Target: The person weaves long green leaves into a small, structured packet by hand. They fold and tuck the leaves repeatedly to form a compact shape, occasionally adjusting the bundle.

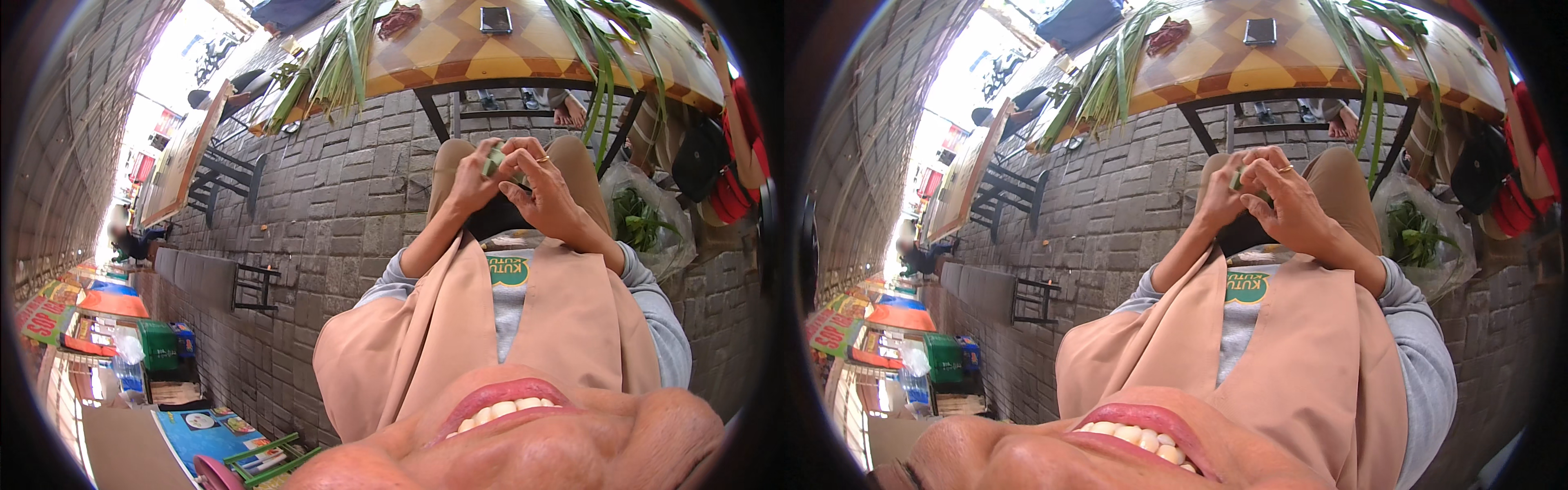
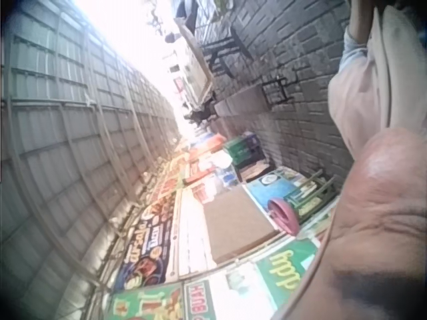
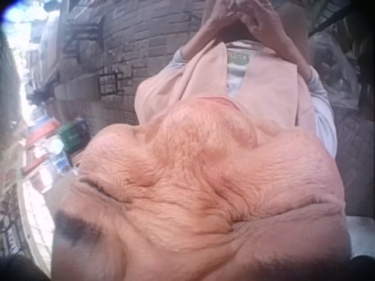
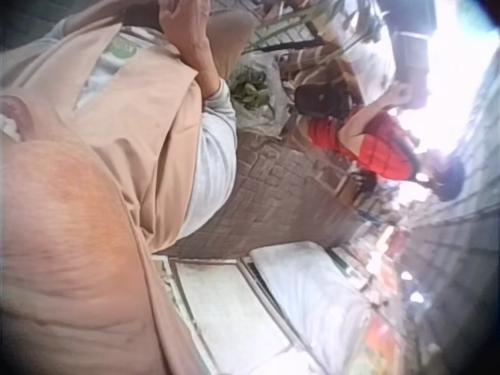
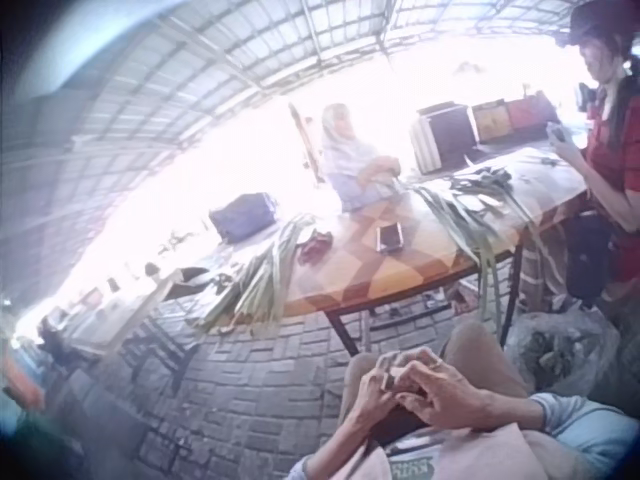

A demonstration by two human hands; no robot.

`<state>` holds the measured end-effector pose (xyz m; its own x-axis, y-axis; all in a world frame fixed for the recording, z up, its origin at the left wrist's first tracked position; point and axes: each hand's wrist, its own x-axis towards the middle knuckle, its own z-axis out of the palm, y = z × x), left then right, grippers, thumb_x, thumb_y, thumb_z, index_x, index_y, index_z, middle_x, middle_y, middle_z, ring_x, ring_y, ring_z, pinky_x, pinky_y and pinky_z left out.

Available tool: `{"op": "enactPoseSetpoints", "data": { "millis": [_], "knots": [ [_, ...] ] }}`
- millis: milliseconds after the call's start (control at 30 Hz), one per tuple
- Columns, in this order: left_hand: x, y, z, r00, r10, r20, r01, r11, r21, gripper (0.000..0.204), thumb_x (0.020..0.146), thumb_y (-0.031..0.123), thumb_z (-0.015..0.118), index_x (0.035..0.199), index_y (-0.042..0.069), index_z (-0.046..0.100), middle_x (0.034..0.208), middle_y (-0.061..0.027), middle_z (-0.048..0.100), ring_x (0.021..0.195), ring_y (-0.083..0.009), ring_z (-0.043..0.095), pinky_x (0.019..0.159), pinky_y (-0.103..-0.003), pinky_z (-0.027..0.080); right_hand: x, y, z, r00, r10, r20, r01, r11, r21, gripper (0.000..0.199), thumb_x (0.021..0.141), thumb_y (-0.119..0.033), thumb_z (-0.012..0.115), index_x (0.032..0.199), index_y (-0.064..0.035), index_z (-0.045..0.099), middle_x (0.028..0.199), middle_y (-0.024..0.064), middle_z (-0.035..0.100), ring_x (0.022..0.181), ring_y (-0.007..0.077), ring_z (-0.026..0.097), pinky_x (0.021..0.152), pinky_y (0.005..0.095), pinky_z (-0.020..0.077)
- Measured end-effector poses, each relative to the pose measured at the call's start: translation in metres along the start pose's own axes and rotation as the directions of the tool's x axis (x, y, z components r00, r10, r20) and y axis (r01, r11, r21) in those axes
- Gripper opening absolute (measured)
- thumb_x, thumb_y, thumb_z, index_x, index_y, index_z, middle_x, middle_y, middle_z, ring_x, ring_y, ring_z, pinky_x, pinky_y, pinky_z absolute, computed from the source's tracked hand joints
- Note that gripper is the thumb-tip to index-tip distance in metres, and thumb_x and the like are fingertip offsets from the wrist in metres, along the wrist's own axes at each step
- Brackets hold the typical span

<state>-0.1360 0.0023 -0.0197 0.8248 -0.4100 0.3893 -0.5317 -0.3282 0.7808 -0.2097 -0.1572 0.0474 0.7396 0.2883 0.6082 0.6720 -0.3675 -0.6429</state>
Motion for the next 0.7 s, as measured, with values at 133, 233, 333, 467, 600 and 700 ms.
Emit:
{"op": "enactPoseSetpoints", "data": {
  "millis": [133, 233, 333, 467, 600, 700],
  "knots": [
    [-0.001, -0.018, -0.009, 0.991, -0.036, -0.129, 0.013, 0.984, -0.18, 0.045, 0.09, 0.034, 0.057, 0.121, 0.002, 0.052, 0.102, -0.0135, 0.064, 0.094, -0.0171, 0.059, 0.08, -0.032, 0.049, -0.001, 0.008, 0.003, 0.995, -0.024, 0.099, 0.024, 1.0, 0.004, 0.026, 0.078, 0.0, 0.065, 0.098, -0.0045, 0.05, 0.116, 0.0157, 0.048, 0.114, 0.037, 0.047, 0.096, 0.0431, 0.0401],
    [0.0, -0.017, -0.005, 0.976, -0.145, -0.164, 0.098, 0.959, -0.266, 0.047, 0.09, 0.036, 0.057, 0.12, 0.001, 0.052, 0.102, -0.0147, 0.064, 0.094, -0.0188, 0.06, 0.081, -0.032, 0.048, -0.005, 0.014, 0.009, 0.987, -0.095, 0.129, 0.104, 0.992, -0.066, 0.029, 0.075, -0.001, 0.067, 0.098, -0.0043, 0.05, 0.116, 0.0157, 0.049, 0.115, 0.0371, 0.046, 0.097, 0.0437, 0.0389],
    [-0.005, -0.018, 0.003, 0.96, -0.184, -0.21, 0.132, 0.961, -0.243, 0.048, 0.09, 0.038, 0.057, 0.12, 0.0, 0.052, 0.101, -0.0149, 0.064, 0.094, -0.02, 0.061, 0.081, -0.033, 0.048, -0.007, 0.024, 0.014, 0.979, -0.12, 0.167, 0.134, 0.988, -0.081, 0.032, 0.072, -0.003, 0.07, 0.098, -0.0065, 0.051, 0.114, 0.0153, 0.051, 0.115, 0.0364, 0.048, 0.098, 0.0436, 0.0395],
    [-0.002, -0.021, 0.006, 0.975, -0.09, -0.201, 0.062, 0.988, -0.143, 0.042, 0.09, 0.027, 0.058, 0.12, -0.001, 0.052, 0.099, -0.0151, 0.064, 0.093, -0.0185, 0.059, 0.082, -0.033, 0.048, -0.008, 0.036, 0.014, 0.978, -0.048, 0.201, 0.054, 0.998, -0.021, 0.034, 0.071, -0.004, 0.07, 0.098, -0.0055, 0.051, 0.109, 0.0149, 0.052, 0.111, 0.0367, 0.049, 0.094, 0.0432, 0.0408],
    [-0.001, -0.029, 0.009, 0.984, -0.001, -0.177, -0.013, 0.997, -0.074, 0.042, 0.085, 0.014, 0.054, 0.123, -0.002, 0.048, 0.098, -0.0208, 0.062, 0.092, -0.0262, 0.062, 0.083, -0.036, 0.048, -0.008, 0.041, 0.009, 0.974, 0.074, 0.213, -0.098, 0.989, 0.107, 0.032, 0.073, -0.005, 0.07, 0.099, -0.0047, 0.052, 0.109, 0.0152, 0.053, 0.105, 0.0366, 0.053, 0.09, 0.0423, 0.0433],
    [0.002, -0.024, 0.008, 0.976, -0.145, -0.162, 0.134, 0.988, -0.078, 0.048, 0.086, 0.023, 0.058, 0.125, -0.001, 0.046, 0.1, -0.023, 0.062, 0.092, -0.0313, 0.063, 0.082, -0.038, 0.048, -0.009, 0.051, 0.008, 0.971, 0.122, 0.207, -0.162, 0.968, 0.192, 0.029, 0.076, -0.006, 0.069, 0.099, -0.0043, 0.051, 0.114, 0.0142, 0.052, 0.111, 0.035, 0.051, 0.092, 0.04, 0.0429]
  ]
}}
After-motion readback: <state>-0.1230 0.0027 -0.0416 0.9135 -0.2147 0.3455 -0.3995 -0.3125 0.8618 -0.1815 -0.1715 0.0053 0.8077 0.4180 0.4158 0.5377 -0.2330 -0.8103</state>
